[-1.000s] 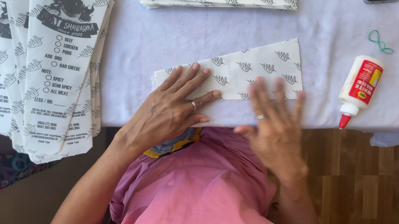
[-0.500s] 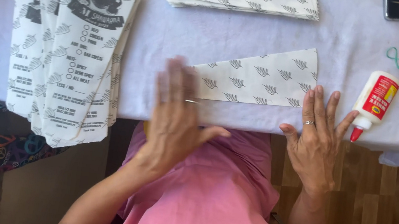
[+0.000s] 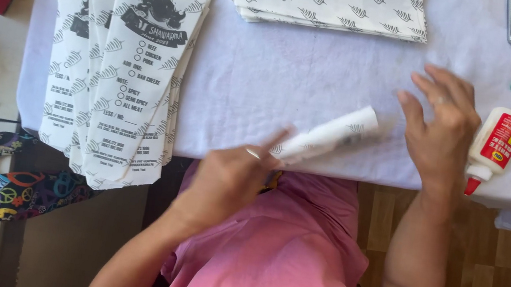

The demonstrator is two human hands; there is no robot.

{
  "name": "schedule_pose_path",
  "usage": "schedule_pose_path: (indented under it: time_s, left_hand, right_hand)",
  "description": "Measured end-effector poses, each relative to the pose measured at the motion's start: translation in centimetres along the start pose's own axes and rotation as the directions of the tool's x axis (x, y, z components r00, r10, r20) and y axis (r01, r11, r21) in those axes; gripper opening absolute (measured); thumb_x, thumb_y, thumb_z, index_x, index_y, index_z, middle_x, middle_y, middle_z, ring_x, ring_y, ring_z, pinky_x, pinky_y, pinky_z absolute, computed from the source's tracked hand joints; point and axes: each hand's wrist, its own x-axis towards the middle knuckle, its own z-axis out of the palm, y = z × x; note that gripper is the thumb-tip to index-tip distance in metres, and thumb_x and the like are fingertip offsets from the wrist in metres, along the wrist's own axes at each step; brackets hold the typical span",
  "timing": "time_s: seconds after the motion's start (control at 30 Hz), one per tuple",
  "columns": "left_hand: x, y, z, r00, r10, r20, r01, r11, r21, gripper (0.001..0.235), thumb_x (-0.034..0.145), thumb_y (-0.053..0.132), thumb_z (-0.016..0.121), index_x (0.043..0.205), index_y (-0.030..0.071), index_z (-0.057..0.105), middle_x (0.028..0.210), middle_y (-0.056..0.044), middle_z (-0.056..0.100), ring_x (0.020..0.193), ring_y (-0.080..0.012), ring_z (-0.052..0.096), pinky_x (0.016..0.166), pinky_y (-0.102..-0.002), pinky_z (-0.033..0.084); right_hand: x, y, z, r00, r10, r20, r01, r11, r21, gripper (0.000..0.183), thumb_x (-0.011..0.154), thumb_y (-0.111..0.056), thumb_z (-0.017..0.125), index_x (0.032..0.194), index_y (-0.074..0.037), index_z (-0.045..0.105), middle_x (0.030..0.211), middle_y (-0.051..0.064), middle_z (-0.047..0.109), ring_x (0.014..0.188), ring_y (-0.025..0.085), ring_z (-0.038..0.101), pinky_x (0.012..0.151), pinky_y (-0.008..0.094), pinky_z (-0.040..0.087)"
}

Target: Folding printed paper sheets and applying glue to assemble packaging sleeves.

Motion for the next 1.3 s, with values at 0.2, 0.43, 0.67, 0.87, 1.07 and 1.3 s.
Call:
schedule_pose_path:
  time_s: [0.2, 0.43, 0.67, 0.87, 1.07, 1.3]
  left_hand:
    - [-0.4, -3.6, -9.9, 0.721, -0.569, -0.396, 0.611, 0.791, -0.024, 0.046, 0.111, 0.006, 0.068, 0.151, 0.004, 0.046, 0.089, -0.005, 0.067, 0.058, -0.0126, 0.059, 0.05, -0.03, 0.047]
    - [-2.8, -7.8, -10.8, 0.751, -0.371, -0.546, 0.644, 0.591, 0.485, 0.07, 0.1, -0.004, 0.087, 0.151, -0.004, 0.039, 0.107, -0.017, 0.059, 0.096, -0.0362, 0.053, 0.09, -0.051, 0.046]
    - [1.6, -4.0, -3.9, 0.92, -0.052, -0.388, 0.151, 0.961, 0.23, 0.027, 0.103, -0.004, 0.067, 0.129, -0.009, 0.062, 0.119, -0.025, 0.061, 0.114, -0.0416, 0.06, 0.1, -0.049, 0.054]
    - [4.1, -2.9, 2.7, 0.997, 0.034, 0.074, -0.042, 0.993, 0.114, 0.033, 0.102, 0.011, 0.066, 0.132, -0.003, 0.066, 0.143, -0.024, 0.059, 0.143, -0.044, 0.045, 0.119, -0.053, 0.04]
    - [4.7, -3.3, 2.9, 0.987, 0.12, 0.104, -0.13, 0.986, 0.1, 0.025, 0.104, 0.012, 0.062, 0.121, -0.004, 0.07, 0.134, -0.02, 0.067, 0.126, -0.0429, 0.058, 0.105, -0.05, 0.049]
    - [5.0, -3.5, 2.9, 0.994, 0.095, 0.044, -0.098, 0.992, 0.079, 0.017, 0.102, 0.005, 0.065, 0.114, -0.003, 0.073, 0.126, -0.023, 0.072, 0.12, -0.0409, 0.068, 0.102, -0.047, 0.057]
  right_hand:
    - [7.1, 1.2, 6.0, 0.966, -0.178, 0.187, 0.175, 0.984, 0.031, 0.051, 0.098, 0.007, 0.079, 0.145, 0.012, 0.06, 0.15, 0.031, 0.055, 0.141, 0.046, 0.047, 0.119, 0.053, 0.04]
    - [6.3, 0.3, 7.3, 0.947, -0.312, 0.076, 0.32, 0.903, -0.286, 0.033, 0.102, 0.005, 0.061, 0.127, -0.006, 0.081, 0.122, 0.015, 0.08, 0.112, 0.037, 0.074, 0.084, 0.047, 0.061]
    - [-2.3, -6.0, 2.1, 0.973, -0.175, 0.15, 0.189, 0.979, -0.08, 0.038, 0.096, 0.009, 0.063, 0.13, -0.003, 0.075, 0.132, 0.019, 0.071, 0.12, 0.04, 0.065, 0.102, 0.048, 0.054]
    - [-6.8, 0.2, -3.5, 0.989, 0.134, 0.066, -0.128, 0.988, -0.085, 0.033, 0.109, -0.005, 0.069, 0.138, 0.01, 0.069, 0.138, 0.028, 0.066, 0.128, 0.048, 0.056, 0.108, 0.055, 0.045]
    - [-10.5, 7.3, -6.9, 0.685, 0.728, 0.037, -0.694, 0.667, -0.271, 0.083, 0.098, -0.032, 0.087, 0.156, 0.011, 0.046, 0.113, 0.026, 0.066, 0.103, 0.039, 0.061, 0.089, 0.048, 0.045]
    - [-10.8, 7.3, -5.3, 0.384, 0.922, 0.055, -0.575, 0.192, 0.795, 0.02, 0.086, 0.002, 0.078, 0.099, -0.006, 0.065, 0.09, -0.002, 0.063, 0.085, 0.009, 0.064, 0.08, 0.022, 0.059]
